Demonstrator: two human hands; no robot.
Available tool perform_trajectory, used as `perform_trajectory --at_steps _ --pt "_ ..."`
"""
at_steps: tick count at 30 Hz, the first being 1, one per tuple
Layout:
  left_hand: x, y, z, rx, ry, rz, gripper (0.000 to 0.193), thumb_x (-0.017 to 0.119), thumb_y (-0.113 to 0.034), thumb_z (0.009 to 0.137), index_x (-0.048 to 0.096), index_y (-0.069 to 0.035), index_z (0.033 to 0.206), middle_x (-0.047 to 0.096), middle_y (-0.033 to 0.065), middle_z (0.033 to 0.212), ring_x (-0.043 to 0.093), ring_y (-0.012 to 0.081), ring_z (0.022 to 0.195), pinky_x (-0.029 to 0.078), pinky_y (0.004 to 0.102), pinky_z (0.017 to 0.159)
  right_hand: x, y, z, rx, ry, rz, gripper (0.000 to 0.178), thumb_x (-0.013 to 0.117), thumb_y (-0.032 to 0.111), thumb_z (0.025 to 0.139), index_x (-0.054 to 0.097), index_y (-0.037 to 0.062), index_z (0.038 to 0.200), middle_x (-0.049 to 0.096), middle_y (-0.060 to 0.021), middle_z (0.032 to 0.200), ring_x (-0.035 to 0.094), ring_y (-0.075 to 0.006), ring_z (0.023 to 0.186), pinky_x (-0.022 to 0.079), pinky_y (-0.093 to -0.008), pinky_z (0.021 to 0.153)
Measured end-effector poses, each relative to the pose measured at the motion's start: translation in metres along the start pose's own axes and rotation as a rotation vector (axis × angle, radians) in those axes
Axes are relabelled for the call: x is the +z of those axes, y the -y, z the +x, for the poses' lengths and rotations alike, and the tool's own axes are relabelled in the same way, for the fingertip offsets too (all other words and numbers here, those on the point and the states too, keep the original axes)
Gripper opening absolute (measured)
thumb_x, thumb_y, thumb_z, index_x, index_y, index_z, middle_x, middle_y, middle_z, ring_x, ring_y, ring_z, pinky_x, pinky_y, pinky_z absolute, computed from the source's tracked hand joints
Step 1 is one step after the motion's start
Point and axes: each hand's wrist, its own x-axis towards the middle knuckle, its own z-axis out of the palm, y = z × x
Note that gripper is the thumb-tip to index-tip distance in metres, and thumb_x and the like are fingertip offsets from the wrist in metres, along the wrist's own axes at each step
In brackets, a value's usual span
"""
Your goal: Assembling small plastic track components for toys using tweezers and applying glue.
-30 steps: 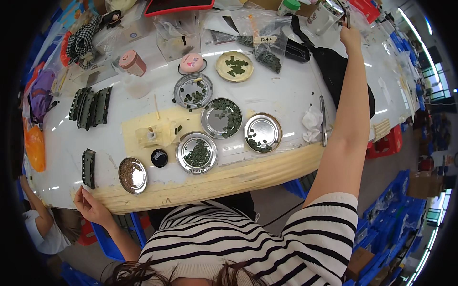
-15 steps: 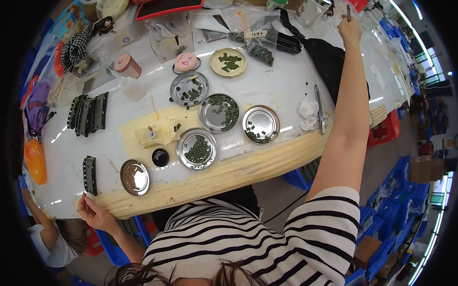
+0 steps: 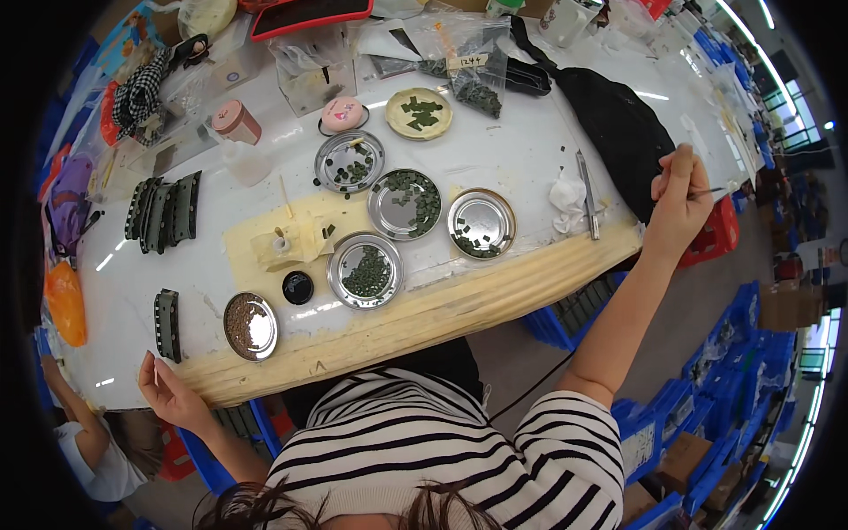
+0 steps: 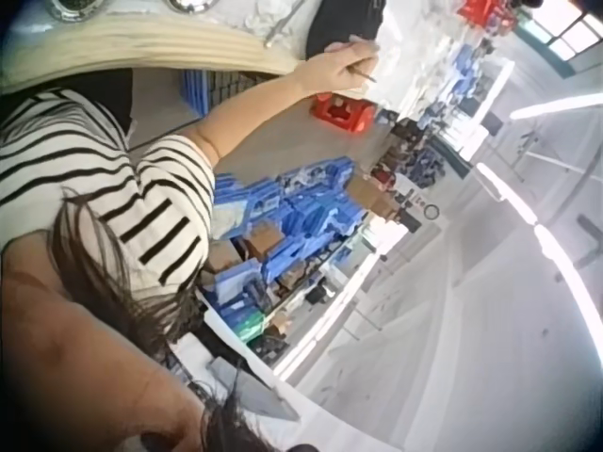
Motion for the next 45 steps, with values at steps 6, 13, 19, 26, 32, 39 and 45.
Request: perform_trajectory --at_steps 6,13,19,26,32,39,45 --pt "0.002 -0.024 0.014 0.08 -0.017 -0.059 0.022 0.051 -0.003 0.095 0.053 0.006 0.115 0.056 0.0136 0.117 0.055 0.0186 0.106 0.045 0.0298 0.092 -0.033 0.005 -0.022 0.139 -0.092 0.165 0.028 0.059 0.022 0.095 0.059 0.0026 0.074 0.042 0.0034 0.058 0.03 -0.0042 0.048 0.026 -0.0221 0.046" --pt "0.005 -0.028 0.042 0.227 0.123 0.195 0.029 0.059 -0.007 0.09 0.054 0.003 0.116 0.057 0.0136 0.118 0.054 0.0229 0.112 0.04 0.0361 0.098 -0.007 0.043 -0.035 0.051 0.033 0.25 0.028 0.058 0.019 0.095 0.056 0.0019 0.073 0.043 0.0015 0.062 0.031 -0.006 0.052 0.027 -0.023 0.048" --pt "0.013 -0.044 0.074 0.312 0.433 0.289 0.032 0.065 -0.01 0.084 0.055 0.001 0.113 0.057 0.0177 0.116 0.052 0.0329 0.116 0.039 0.0398 0.098 0.04 0.061 -0.062 -0.159 0.078 0.048 0.026 0.054 0.017 0.096 0.056 0.0009 0.075 0.046 0.0019 0.064 0.032 -0.0036 0.054 0.024 -0.0206 0.05" --pt "0.016 -0.056 0.045 0.178 0.399 0.22 0.034 0.068 -0.008 0.081 0.056 0.0 0.112 0.058 0.0164 0.113 0.053 0.0337 0.113 0.041 0.0405 0.095 0.037 0.036 -0.058 -0.21 0.131 -0.204 0.027 0.058 0.018 0.095 0.058 0.0 0.076 0.05 0.0069 0.068 0.03 -0.0002 0.059 0.022 -0.0191 0.052" --pt "0.03 -0.113 -0.026 0.59 0.436 0.068 0.038 0.076 -0.009 0.07 0.061 -0.004 0.105 0.06 0.0152 0.112 0.054 0.0376 0.11 0.045 0.0456 0.092 -0.009 0.024 0.015 -0.12 0.127 -0.307 0.032 0.054 0.028 0.097 0.061 0.0027 0.078 0.043 0.0072 0.062 0.031 -0.001 0.056 0.022 -0.02 0.051" --pt "0.112 -0.186 -0.096 0.98 0.96 0.055 0.051 0.071 -0.036 0.077 0.056 -0.023 0.124 0.049 0.01 0.135 0.037 0.0303 0.131 0.03 0.0447 0.109 -0.077 -0.084 0.164 0.014 0.15 -0.285 0.034 0.048 0.033 0.098 0.067 0.0046 0.101 0.042 0.0055 0.065 0.035 -0.0025 0.053 0.026 -0.0191 0.047" --pt "0.164 -0.206 -0.127 1.298 1.099 0.367 0.068 0.049 -0.01 0.086 0.029 -0.035 0.146 0.034 -0.0021 0.149 0.018 0.0184 0.142 0.015 0.0375 0.116 -0.104 -0.192 0.251 0.118 0.1 -0.545 0.033 0.048 0.032 0.093 0.069 0.0089 0.106 0.061 -0.0025 0.078 0.053 -0.0106 0.065 0.044 -0.0257 0.057"
